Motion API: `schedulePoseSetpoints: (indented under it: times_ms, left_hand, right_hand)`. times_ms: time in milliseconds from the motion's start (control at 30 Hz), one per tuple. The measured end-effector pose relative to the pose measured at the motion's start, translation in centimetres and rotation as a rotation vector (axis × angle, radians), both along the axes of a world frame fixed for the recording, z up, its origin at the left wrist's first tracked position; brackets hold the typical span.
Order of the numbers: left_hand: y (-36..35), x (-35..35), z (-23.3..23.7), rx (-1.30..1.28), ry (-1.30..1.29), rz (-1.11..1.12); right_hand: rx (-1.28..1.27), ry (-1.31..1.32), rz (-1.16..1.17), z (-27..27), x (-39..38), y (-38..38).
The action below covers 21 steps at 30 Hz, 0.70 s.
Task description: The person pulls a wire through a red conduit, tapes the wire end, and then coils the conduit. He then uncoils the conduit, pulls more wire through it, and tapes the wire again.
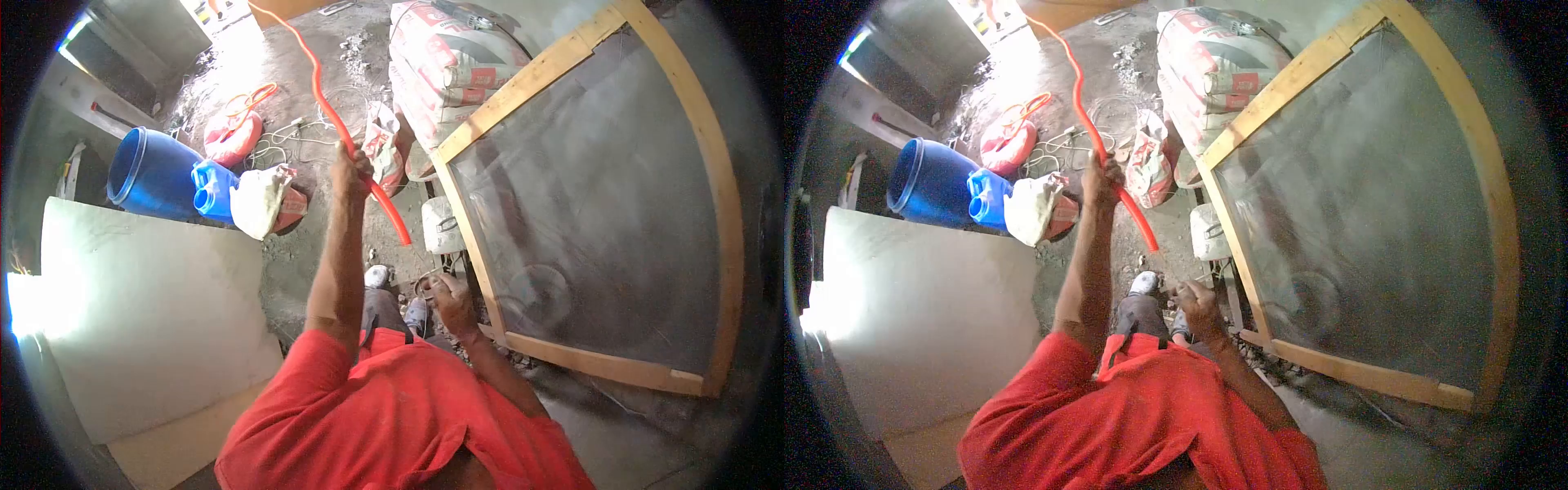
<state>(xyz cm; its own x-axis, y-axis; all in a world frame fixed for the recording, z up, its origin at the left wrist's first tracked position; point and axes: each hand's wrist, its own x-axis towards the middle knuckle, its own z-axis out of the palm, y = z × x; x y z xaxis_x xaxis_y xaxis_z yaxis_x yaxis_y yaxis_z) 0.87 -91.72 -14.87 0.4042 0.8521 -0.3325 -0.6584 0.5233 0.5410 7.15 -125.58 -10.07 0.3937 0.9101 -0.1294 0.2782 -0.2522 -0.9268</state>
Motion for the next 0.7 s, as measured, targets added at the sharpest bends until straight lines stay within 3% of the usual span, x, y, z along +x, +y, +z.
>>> schedulePoseSetpoints:
  times_ms: [100, 200, 267, 367, 467, 500, 633, 700]
  left_hand:
    - [0.5, 0.3, 2.8, 0.044, 0.026, -0.027]
    - [0.9, 1.6, 3.9, 0.090, -0.018, -0.041]
    - [2.0, 1.3, 2.6, 0.135, -0.129, -0.136]
    - [0.4, 0.4, 2.3, 0.231, 0.135, -0.092]
    - [2.1, -0.3, 4.5, 0.367, 0.302, 0.034]
    - [2.4, -0.3, 4.2, 0.356, 0.304, 0.043]
    - [4.9, -0.1, 1.4, 0.287, 0.206, 0.107]
    - [5.7, -0.4, -1.1, 0.050, 0.012, -0.050]
  right_hand:
    - [0.066, 0.057, -0.062, 3.8, -0.3, 0.7]
    - [-0.138, -0.136, 0.004, 3.8, 1.7, 0.9]
    - [0.091, -0.044, -0.141, 1.5, 2.8, 1.4]
    - [-0.034, -0.066, 0.010, 3.0, 2.8, 2.2]
    - [-0.037, -0.062, 0.020, 2.7, 1.0, 2.0]
    - [-0.054, -0.004, 0.048, 2.9, 0.6, 2.0]
    - [-0.005, -0.216, 0.042, 1.8, 0.9, 3.1]
    - [0.061, -0.246, 0.004, 2.3, 1.4, 3.6]
